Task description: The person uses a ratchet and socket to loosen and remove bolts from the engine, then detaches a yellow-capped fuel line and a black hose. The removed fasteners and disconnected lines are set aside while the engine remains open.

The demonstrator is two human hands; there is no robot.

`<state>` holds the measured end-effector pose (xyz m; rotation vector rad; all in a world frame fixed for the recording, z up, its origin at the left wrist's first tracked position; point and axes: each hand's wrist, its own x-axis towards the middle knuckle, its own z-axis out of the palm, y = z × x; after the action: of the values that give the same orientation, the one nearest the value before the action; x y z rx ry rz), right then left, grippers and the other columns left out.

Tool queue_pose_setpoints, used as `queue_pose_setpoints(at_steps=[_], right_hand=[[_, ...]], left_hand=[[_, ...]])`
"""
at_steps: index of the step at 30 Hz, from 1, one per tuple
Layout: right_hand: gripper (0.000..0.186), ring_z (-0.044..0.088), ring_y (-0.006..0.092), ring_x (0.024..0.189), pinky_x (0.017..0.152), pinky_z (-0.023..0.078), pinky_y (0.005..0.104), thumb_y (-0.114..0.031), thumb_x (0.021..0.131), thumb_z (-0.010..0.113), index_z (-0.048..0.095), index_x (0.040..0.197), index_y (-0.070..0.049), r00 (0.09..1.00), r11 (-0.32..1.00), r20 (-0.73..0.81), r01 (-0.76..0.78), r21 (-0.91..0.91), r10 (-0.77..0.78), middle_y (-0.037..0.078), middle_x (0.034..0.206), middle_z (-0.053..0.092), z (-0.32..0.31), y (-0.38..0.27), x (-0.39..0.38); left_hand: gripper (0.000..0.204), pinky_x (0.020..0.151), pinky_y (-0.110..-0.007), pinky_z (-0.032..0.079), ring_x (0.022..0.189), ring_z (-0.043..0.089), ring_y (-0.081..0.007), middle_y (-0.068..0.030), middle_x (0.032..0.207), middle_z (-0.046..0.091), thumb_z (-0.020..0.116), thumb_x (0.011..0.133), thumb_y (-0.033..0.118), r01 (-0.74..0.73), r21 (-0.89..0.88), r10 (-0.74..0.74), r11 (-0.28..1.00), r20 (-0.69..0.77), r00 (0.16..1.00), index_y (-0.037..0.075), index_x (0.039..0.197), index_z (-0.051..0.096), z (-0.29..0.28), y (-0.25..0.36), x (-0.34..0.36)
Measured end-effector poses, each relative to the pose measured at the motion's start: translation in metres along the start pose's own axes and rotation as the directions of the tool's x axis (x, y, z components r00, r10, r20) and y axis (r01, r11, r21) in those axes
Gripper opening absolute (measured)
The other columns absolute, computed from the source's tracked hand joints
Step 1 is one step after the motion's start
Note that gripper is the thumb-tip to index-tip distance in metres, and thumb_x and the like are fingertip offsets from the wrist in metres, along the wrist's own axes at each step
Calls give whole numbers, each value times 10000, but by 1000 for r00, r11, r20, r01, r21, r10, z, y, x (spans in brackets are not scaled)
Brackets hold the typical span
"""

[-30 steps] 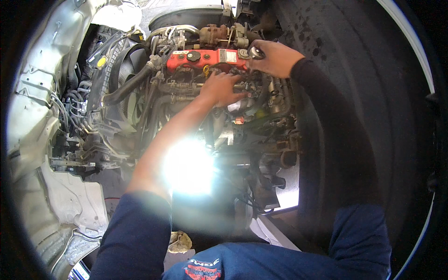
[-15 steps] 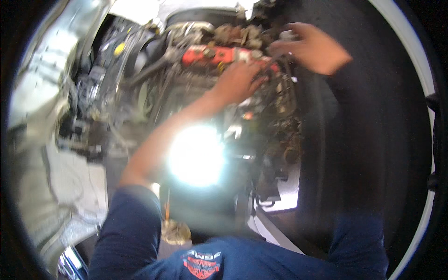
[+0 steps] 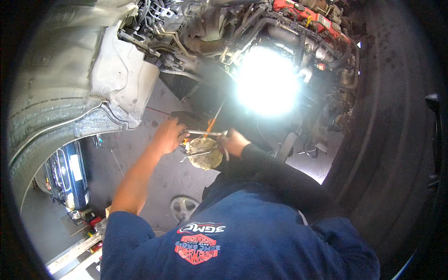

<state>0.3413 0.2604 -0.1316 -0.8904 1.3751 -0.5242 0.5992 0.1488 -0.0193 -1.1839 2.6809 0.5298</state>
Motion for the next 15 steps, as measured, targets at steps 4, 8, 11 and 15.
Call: queue_pose_setpoints(at_steps=[4, 8, 11, 15], right_hand=[[587, 759, 420, 1038, 871, 614, 483, -397, 1037, 605, 590, 1268, 143, 998, 871, 11, -43, -489, 56, 287, 1108, 746, 80, 57, 40], [571, 754, 444, 1045, 953, 602, 500, -353, 1016, 610, 597, 1317, 133, 988, 757, -154, -92, -647, -11, 304, 1150, 747, 112, 77, 55], [604, 742, 444, 1109, 979, 594, 505, -327, 975, 656, 567, 1393, 99, 924, 840, -366, -282, -463, 108, 322, 1178, 735, 123, 74, 64], [706, 734, 449, 1144, 980, 596, 512, -337, 908, 723, 521, 1430, 94, 958, 808, -286, -195, -556, 34, 325, 1189, 733, 115, 67, 60]], left_hand=[[377, 998, -527, 524, 1178, 618, -450, -264, 1247, 626, 765, 938, 329, 132, 72, -136, 989, 60, 989, 69, 1211, 757, 62, -40, -40], [390, 1031, -531, 509, 1204, 622, -434, -245, 1259, 636, 738, 965, 370, 181, 139, -178, 974, -34, 984, 107, 1252, 769, 100, -50, -37], [400, 1047, -529, 509, 1225, 616, -434, -247, 1284, 625, 737, 962, 353, 261, 46, -263, 964, 58, 963, 104, 1274, 764, 108, -50, -35], [462, 1054, -516, 510, 1236, 609, -438, -253, 1287, 623, 741, 944, 335, 209, 79, -214, 975, 64, 975, 72, 1323, 726, 105, -48, -34]])
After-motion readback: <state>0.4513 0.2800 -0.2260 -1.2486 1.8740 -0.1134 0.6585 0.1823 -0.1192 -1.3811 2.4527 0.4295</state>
